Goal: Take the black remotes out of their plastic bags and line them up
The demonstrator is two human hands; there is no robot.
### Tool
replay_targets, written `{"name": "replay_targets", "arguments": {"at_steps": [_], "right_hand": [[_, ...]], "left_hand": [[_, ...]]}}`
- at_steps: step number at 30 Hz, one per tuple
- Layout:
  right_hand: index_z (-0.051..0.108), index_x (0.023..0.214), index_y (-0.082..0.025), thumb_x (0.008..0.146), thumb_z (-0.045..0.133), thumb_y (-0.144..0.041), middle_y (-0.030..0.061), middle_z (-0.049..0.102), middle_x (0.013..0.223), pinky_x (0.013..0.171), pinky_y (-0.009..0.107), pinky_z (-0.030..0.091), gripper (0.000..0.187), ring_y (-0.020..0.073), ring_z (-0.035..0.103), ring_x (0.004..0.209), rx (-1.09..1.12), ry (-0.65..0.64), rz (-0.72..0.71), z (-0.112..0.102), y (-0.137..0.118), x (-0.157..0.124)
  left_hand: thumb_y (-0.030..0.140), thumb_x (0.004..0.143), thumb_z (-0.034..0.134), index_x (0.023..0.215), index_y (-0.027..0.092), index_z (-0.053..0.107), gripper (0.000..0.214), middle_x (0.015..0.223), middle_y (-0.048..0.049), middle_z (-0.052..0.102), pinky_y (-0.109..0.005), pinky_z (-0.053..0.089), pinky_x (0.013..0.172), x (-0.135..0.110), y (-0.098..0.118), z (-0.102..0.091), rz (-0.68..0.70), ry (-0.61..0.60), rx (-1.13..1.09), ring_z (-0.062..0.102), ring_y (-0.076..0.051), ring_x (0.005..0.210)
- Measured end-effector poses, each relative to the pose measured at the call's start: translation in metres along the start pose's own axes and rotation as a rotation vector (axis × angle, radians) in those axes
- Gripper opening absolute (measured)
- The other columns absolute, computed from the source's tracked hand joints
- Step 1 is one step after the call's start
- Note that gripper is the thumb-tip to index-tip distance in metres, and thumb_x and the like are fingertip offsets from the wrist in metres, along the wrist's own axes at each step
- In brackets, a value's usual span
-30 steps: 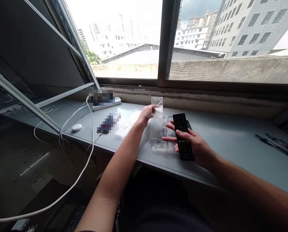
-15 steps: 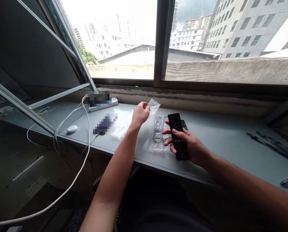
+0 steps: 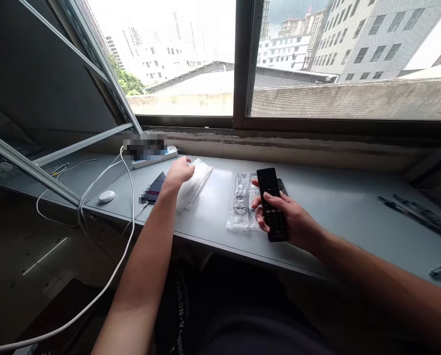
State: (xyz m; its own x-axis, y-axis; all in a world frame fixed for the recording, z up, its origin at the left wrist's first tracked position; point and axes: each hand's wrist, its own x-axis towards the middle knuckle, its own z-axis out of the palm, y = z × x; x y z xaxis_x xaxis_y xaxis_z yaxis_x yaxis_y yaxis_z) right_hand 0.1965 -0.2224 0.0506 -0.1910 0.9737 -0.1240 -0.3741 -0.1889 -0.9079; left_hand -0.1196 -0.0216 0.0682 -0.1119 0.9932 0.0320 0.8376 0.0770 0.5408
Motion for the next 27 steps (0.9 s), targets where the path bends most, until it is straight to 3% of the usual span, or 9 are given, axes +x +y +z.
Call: {"name": "replay_targets", "arguments": {"at_steps": [7,11,13,15,17,19,22,24,27], "right_hand": [[0.071,0.154,-0.032,0.099,0.091,-0.039,0.0037,0.079,0.098,0.053,0.03,0.058,0.059,0.0182,0.066,0.064,0.015,-0.019,0.005,0.001,0.001,0.0],[0.069,0.156,-0.033,0.1,0.09,-0.042,0.0037,0.079,0.097,0.053,0.03,0.057,0.061,0.019,0.065,0.063,0.02,-0.013,0.007,0.0,0.001,0.002],[0.069,0.157,-0.035,0.101,0.088,-0.046,0.0033,0.079,0.098,0.052,0.031,0.055,0.06,0.019,0.064,0.062,0.033,-0.006,0.014,-0.001,0.001,0.003],[0.069,0.156,-0.036,0.103,0.086,-0.048,0.0025,0.078,0.096,0.05,0.031,0.053,0.057,0.0182,0.06,0.059,0.041,-0.006,0.03,-0.002,0.001,0.004],[0.071,0.153,-0.035,0.105,0.082,-0.05,0.0016,0.075,0.091,0.048,0.03,0.05,0.051,0.0165,0.054,0.054,0.046,-0.013,0.044,-0.002,0.002,0.004],[0.076,0.145,-0.032,0.107,0.079,-0.052,0.0009,0.072,0.087,0.046,0.03,0.046,0.043,0.0145,0.048,0.05,0.052,-0.02,0.051,-0.001,0.004,0.004],[0.08,0.118,-0.027,0.108,0.075,-0.057,0.0032,0.069,0.084,0.045,0.031,0.045,0.032,0.0138,0.045,0.049,0.05,-0.017,0.049,0.003,0.004,0.004],[0.079,0.104,-0.026,0.11,0.068,-0.062,0.006,0.068,0.083,0.045,0.033,0.046,0.038,0.016,0.046,0.05,0.045,0.015,0.037,0.005,0.001,0.005],[0.08,0.104,-0.025,0.116,0.053,-0.067,0.0091,0.068,0.084,0.048,0.035,0.051,0.051,0.0196,0.05,0.055,0.074,0.09,0.022,0.006,-0.005,0.005]], "left_hand": [[0.029,0.113,0.061,0.156,0.013,0.067,0.046,0.15,-0.0246,0.076,-0.039,0.054,0.109,-0.009,0.002,0.012,-0.037,-0.049,0.039,0.073,-0.036,0.136],[0.039,0.113,0.062,0.153,0.012,0.068,0.048,0.163,-0.0309,0.064,-0.052,0.05,0.12,-0.015,0.018,0.007,-0.071,0.079,0.235,0.059,-0.046,0.152],[0.042,0.114,0.063,0.15,0.013,0.07,0.047,0.169,-0.0312,0.059,-0.057,0.045,0.126,-0.019,0.031,0.005,-0.022,0.147,0.256,0.054,-0.049,0.157],[0.048,0.117,0.059,0.143,0.015,0.075,0.045,0.163,-0.0285,0.064,-0.055,0.045,0.126,-0.024,0.047,0.005,0.11,0.133,0.11,0.057,-0.047,0.154],[0.057,0.118,0.057,0.129,0.017,0.082,0.048,0.143,-0.0241,0.077,-0.049,0.05,0.121,-0.032,0.068,0.012,0.304,0.01,-0.18,0.068,-0.043,0.141],[0.067,0.116,0.061,0.12,0.02,0.086,0.053,0.122,-0.0173,0.084,-0.043,0.058,0.109,-0.044,0.092,0.025,0.458,-0.227,-0.505,0.078,-0.037,0.123],[0.064,0.106,0.078,0.115,0.021,0.089,0.046,0.112,-0.0106,0.086,-0.037,0.064,0.096,-0.064,0.125,0.05,0.686,-0.593,-0.723,0.081,-0.029,0.107],[0.054,0.097,0.09,0.119,0.022,0.089,0.039,0.11,-0.0082,0.087,-0.033,0.065,0.091,-0.073,0.141,0.066,0.779,-0.675,-0.81,0.081,-0.025,0.101],[0.051,0.101,0.085,0.124,0.021,0.088,0.037,0.109,-0.0094,0.087,-0.031,0.065,0.084,-0.071,0.149,0.083,0.757,-0.679,-0.896,0.08,-0.022,0.093]]}}
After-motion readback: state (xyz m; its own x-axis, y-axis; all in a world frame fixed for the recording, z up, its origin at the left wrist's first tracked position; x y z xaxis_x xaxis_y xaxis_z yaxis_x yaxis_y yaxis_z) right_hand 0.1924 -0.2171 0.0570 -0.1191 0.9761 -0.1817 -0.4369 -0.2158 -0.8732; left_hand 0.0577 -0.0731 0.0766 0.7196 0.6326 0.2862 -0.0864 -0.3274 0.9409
